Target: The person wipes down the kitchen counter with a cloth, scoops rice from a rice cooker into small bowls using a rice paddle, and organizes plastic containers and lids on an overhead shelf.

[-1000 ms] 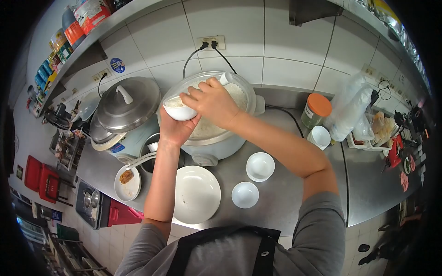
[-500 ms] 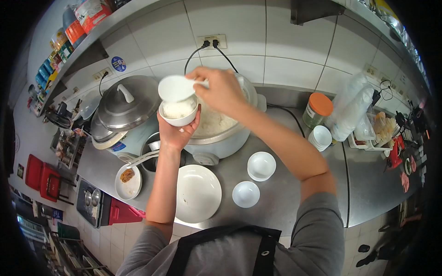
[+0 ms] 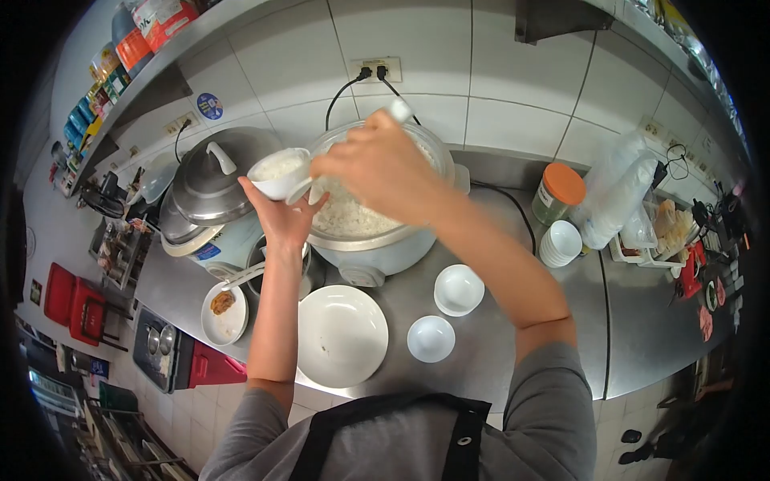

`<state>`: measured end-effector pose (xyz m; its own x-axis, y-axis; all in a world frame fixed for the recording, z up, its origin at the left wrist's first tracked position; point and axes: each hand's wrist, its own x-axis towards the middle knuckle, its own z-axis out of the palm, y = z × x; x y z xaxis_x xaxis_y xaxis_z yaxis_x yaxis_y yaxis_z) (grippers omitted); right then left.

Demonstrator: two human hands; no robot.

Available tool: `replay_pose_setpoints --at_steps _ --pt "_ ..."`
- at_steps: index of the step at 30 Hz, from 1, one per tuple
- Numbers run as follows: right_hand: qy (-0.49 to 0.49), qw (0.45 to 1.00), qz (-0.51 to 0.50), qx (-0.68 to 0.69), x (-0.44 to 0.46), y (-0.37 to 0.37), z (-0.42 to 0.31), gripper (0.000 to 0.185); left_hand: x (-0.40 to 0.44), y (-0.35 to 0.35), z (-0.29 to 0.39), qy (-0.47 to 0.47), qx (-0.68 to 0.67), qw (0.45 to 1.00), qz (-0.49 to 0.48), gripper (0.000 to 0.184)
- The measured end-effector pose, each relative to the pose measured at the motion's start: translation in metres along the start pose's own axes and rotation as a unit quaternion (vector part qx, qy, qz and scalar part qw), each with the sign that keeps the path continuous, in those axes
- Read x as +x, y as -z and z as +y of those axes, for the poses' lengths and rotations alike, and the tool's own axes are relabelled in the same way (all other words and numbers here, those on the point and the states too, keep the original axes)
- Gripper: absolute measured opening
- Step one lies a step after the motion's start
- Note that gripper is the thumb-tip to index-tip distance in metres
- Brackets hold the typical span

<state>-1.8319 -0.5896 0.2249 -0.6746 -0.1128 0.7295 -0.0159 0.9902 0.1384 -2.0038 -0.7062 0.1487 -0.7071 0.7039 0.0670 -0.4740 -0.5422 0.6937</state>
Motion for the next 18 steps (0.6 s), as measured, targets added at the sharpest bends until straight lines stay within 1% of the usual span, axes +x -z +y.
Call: replay_pose_setpoints --at_steps 1,4,7,10,13,15,16,18 --pt "0.042 0.998 0.004 -0.053 -0.003 -0.010 -0.007 0.021 0.006 0.003 -0.001 -0.014 0.002 1.000 -0.015 0.100" --pt "0.030 0.997 0.025 -0.073 -0.006 -0.031 -0.016 0.014 0.016 -0.004 -0.005 -0.041 -0.007 0.999 -0.027 0.101" --pt "0.136 0.981 0.019 -0.138 -0.005 -0.035 -0.003 0.013 0.035 0.002 -0.008 -0.172 0.099 0.979 -0.049 0.101" --pt "0.067 0.989 -0.023 -0.127 -0.003 -0.032 0.033 0.016 0.027 0.006 0.002 -0.109 0.091 0.989 0.050 0.099" --pt "-0.082 0.962 -0.154 -0.212 -0.010 -0.077 0.079 0.018 0.022 0.011 0.010 -0.117 0.039 0.992 0.038 0.097" --pt "-0.108 0.949 -0.181 -0.234 -0.026 -0.120 0.107 0.019 0.019 0.010 0.010 -0.116 -0.021 0.992 0.033 0.091" --pt "-0.119 0.943 -0.194 -0.244 -0.027 -0.129 0.110 0.020 0.016 0.010 0.011 -0.117 -0.051 0.991 0.030 0.088" --pt "-0.137 0.947 -0.233 -0.174 -0.027 -0.143 0.106 0.021 0.007 0.010 0.012 -0.120 -0.057 0.991 0.032 0.086"
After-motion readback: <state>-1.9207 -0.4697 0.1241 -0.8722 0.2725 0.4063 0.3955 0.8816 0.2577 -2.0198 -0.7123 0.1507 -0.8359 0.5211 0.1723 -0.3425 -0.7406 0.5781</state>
